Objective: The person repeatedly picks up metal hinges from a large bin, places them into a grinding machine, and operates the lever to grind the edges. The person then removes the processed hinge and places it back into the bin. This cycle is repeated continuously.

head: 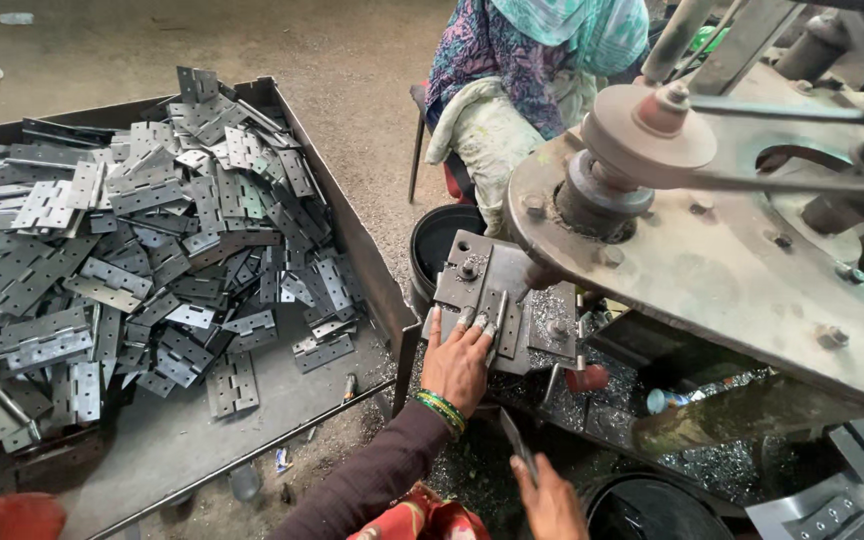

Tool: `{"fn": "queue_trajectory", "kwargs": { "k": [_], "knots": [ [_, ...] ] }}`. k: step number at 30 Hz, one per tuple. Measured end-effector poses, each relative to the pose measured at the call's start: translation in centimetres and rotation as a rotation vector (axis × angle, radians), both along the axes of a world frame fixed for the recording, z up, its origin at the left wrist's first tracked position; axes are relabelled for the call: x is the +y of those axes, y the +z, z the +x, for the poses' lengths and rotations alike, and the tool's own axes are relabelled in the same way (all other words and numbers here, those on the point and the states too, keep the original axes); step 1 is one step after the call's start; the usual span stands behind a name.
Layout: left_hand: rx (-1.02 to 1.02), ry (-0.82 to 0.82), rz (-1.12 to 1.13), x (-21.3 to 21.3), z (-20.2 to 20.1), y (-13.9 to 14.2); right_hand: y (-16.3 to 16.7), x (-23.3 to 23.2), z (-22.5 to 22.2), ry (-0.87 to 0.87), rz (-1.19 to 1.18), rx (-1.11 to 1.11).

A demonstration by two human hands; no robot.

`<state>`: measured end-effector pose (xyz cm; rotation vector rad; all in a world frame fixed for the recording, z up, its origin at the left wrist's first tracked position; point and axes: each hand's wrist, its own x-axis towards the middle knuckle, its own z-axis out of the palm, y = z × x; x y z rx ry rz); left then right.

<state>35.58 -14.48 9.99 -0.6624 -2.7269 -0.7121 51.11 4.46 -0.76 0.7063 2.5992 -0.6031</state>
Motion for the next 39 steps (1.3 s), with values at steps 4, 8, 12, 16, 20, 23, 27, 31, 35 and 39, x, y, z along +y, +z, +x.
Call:
{"fn": "queue_trajectory", "kwargs": {
  "k": [4, 8, 12, 16, 20, 23, 27, 31, 35, 39],
  "knots": [
    [0.103, -0.001, -0.016, -0.3, -0.3, -0.9, 0.2, -0.2, 0.5, -0.105, -0.071, 0.137],
    [0.044, -0.025, -0.025, -0.5, -0.1, -1.2, 0.6, -0.3, 1.0, -0.078, -0.107, 0.122],
    [0.085, 0.013, -0.172, 0.1, -0.1, -0.8, 1.0, -0.4, 1.4, 0.017, -0.080, 0.080],
    [0.020, 0.019, -0.144, 1.5, -1.4, 0.0, 1.4, -0.3, 1.7, 0.074, -0.018, 0.053],
    [0.116, 0.051, -0.136, 2.3, -2.2, -0.1, 1.6, -0.4, 1.9, -0.027, -0.018, 0.017],
    [-0.036, 0.013, -0.067, 2.1, -2.0, -0.5, 1.7, -0.5, 2.0, -0.033, -0.050, 0.107],
    [0.129, 0.006, -0.022, 1.1, -1.2, -0.4, 1.8, -0.7, 2.3, -0.010, -0.129, 0.102],
    [0.018, 0.022, -0.100, 0.7, -0.2, 0.0, 1.7, -0.9, 2.4, 0.050, 0.051, 0.140],
    [0.042, 0.019, -0.077, 1.0, -0.4, -0.2, 1.6, -1.2, 2.4, -0.011, 0.045, 0.043],
    [0.006, 0.021, -0.134, 1.1, -1.5, -0.6, 1.6, -1.5, 2.5, -0.094, -0.050, 0.122]
  ]
}}
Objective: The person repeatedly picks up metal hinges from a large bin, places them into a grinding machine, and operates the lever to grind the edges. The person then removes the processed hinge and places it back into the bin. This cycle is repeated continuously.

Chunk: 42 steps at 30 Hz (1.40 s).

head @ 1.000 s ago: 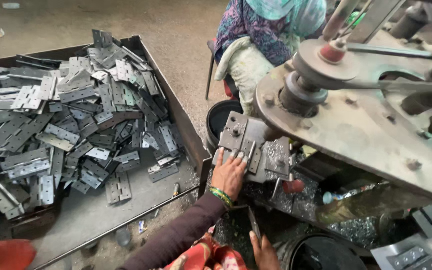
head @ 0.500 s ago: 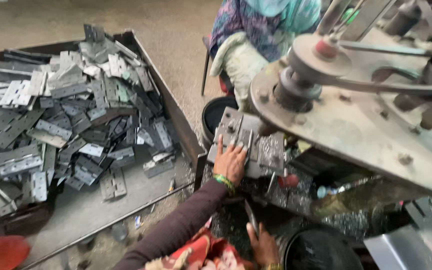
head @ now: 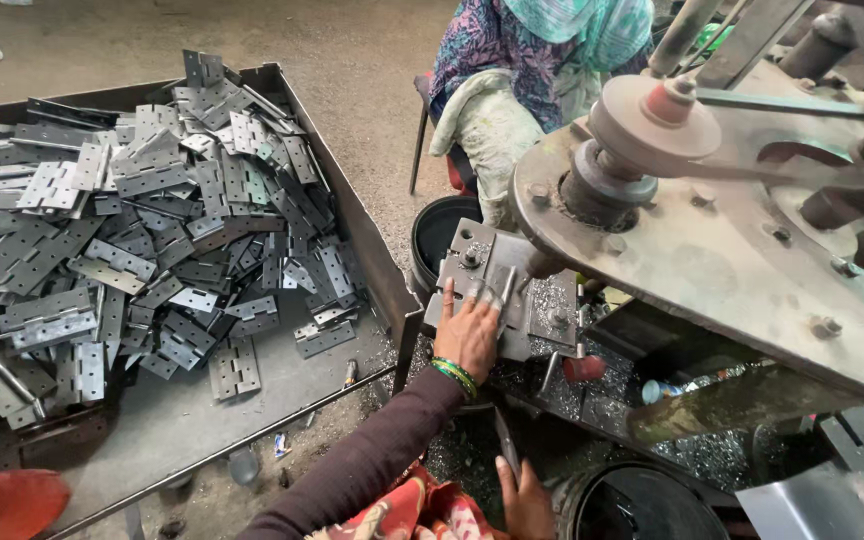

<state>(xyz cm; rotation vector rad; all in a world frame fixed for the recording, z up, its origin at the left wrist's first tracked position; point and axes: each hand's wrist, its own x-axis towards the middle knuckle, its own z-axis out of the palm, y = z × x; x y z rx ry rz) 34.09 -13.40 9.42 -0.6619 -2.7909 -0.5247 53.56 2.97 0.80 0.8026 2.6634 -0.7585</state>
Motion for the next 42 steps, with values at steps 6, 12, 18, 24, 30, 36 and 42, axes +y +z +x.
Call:
{"fn": "queue_trajectory", "kwargs": {
  "k": [6, 12, 18, 24, 30, 36, 42],
  "knots": [
    [0.038, -0.025, 0.157, -1.1, -0.5, -0.6, 0.2, -0.3, 0.0, -0.005, -0.055, 0.030],
    [0.013, -0.017, 0.075, -0.9, -0.9, -0.2, 0.4, -0.2, -0.3, 0.123, 0.078, -0.110],
    [0.058, -0.040, 0.082, -1.1, -0.6, 0.7, 0.1, 0.4, -0.6, 0.022, 0.018, -0.077],
    [-0.001, -0.031, 0.098, -0.8, 0.2, 0.4, -0.1, 1.1, -1.0, 0.032, -0.031, -0.072],
    [0.097, -0.010, 0.155, -0.7, 0.0, 0.0, 0.0, 1.2, -1.4, 0.110, -0.002, -0.107],
    [-0.040, 0.026, 0.056, 0.9, -2.9, 0.4, 0.0, 0.9, -1.7, 0.047, 0.044, -0.149],
    [0.080, 0.027, 0.154, 0.9, -4.2, -1.3, -0.6, 0.1, -1.6, -0.059, -0.097, 0.082]
  ]
}}
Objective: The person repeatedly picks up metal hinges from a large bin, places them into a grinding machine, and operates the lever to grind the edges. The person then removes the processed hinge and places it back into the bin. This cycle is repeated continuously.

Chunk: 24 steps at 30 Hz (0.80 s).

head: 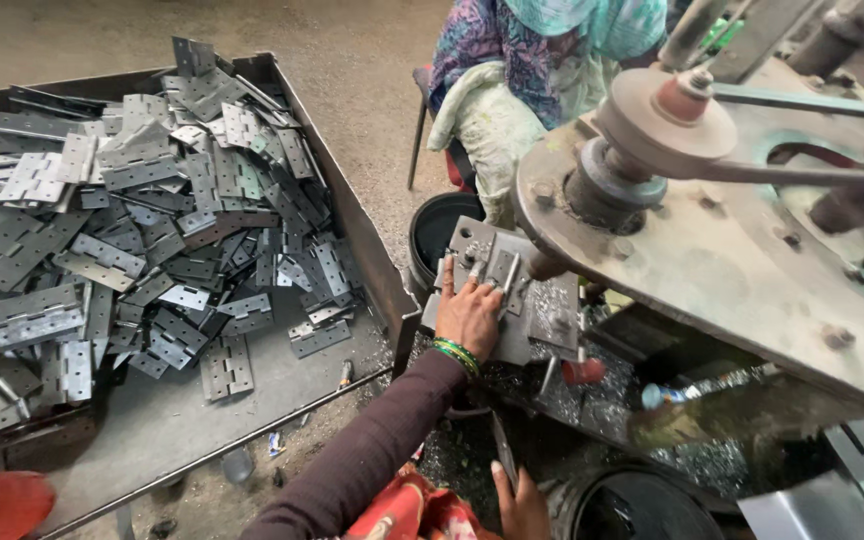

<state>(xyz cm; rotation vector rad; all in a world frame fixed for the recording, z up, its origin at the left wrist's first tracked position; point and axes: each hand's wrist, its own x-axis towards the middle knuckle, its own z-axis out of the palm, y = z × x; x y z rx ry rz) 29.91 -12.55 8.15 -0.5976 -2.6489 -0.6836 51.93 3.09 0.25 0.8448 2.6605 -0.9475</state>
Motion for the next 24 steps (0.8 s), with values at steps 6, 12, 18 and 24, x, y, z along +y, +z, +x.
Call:
{"fn": "queue_trajectory", "kwargs": {
  "k": [6, 12, 18, 24],
  "knots": [
    [0.212, 0.024, 0.047, -0.1, -0.9, -1.6, -0.6, -0.7, 0.1, 0.086, -0.025, -0.156],
    [-0.075, 0.018, -0.110, 1.5, -2.9, -1.0, 0.4, -0.7, 0.0, 0.128, 0.096, -0.170],
    [-0.075, 0.025, -0.149, 2.6, -4.7, -2.7, -1.6, -0.6, 0.4, 0.104, 0.075, 0.105],
    [-0.029, -0.054, -0.126, 0.5, -6.2, -4.2, -2.1, 0.6, 0.5, 0.165, 0.027, 0.032]
  ]
}}
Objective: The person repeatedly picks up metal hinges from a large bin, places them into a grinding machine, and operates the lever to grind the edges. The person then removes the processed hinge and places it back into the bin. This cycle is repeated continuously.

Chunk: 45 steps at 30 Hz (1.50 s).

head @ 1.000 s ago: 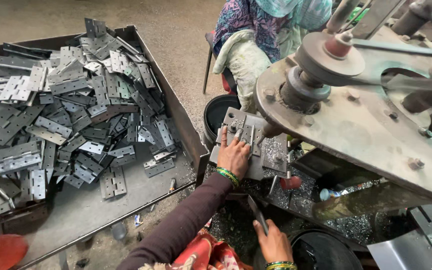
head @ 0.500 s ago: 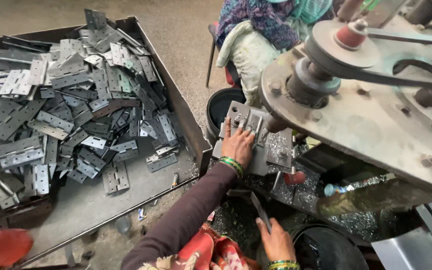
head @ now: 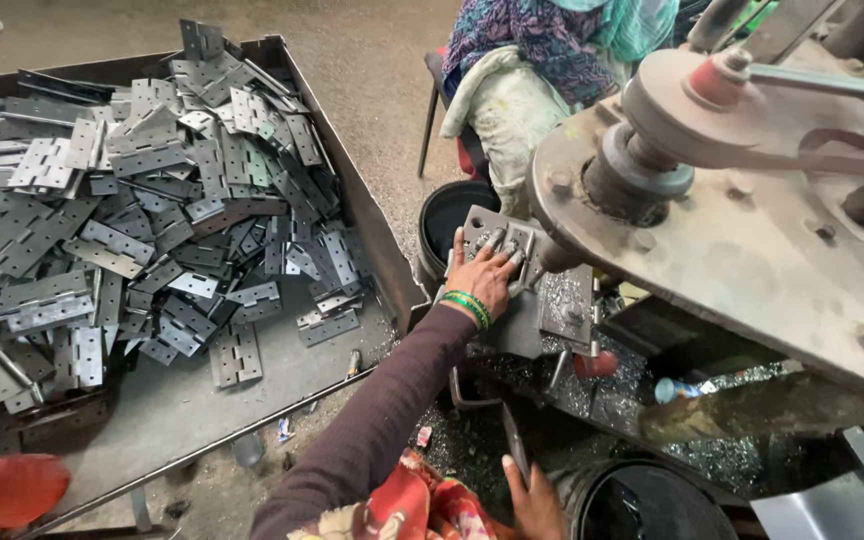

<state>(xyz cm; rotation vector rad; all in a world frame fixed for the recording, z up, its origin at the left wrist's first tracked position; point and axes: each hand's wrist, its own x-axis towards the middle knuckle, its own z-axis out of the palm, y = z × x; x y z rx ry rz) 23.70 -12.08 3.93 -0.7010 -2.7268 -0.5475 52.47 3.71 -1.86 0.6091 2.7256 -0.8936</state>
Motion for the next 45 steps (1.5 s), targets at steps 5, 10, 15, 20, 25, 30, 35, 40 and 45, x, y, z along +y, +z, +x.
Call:
{"fn": "queue_trajectory", "kwargs": {
  "k": [5, 10, 15, 20, 25, 30, 35, 40, 45],
  "knots": [
    [-0.092, -0.010, -0.167, -0.8, 3.5, 3.7, 0.3, 1.1, 0.0, -0.020, 0.041, -0.130],
    [-0.010, -0.038, -0.170, -2.2, 13.2, 4.6, 1.5, 1.4, -0.2, -0.064, 0.095, -0.198],
    [0.160, -0.089, 0.137, -4.9, 16.0, 4.7, 2.7, 1.1, -0.3, -0.078, 0.111, -0.187],
    [-0.128, -0.209, 0.333, -5.7, 13.9, 8.1, 3.6, 0.6, -0.4, -0.083, 0.107, -0.247],
    [-0.336, 0.102, 0.514, -4.2, 12.9, 11.5, 3.8, 0.5, -0.5, -0.093, 0.063, -0.361],
    [-0.319, 0.061, 0.144, -0.5, 14.7, 11.3, 3.4, 0.9, -0.7, -0.070, 0.081, -0.298],
    [-0.180, -0.046, 0.346, -1.4, 14.9, 8.1, 2.6, 1.9, -1.0, -0.033, 0.064, -0.261],
    [-0.119, 0.005, 0.161, -3.1, 12.8, 6.9, 1.4, 2.9, -1.4, 0.085, 0.047, -0.235],
    [-0.252, 0.027, -0.047, -1.6, 11.7, 7.3, 0.3, 3.4, -1.6, 0.127, 0.107, -0.208]
  ]
}}
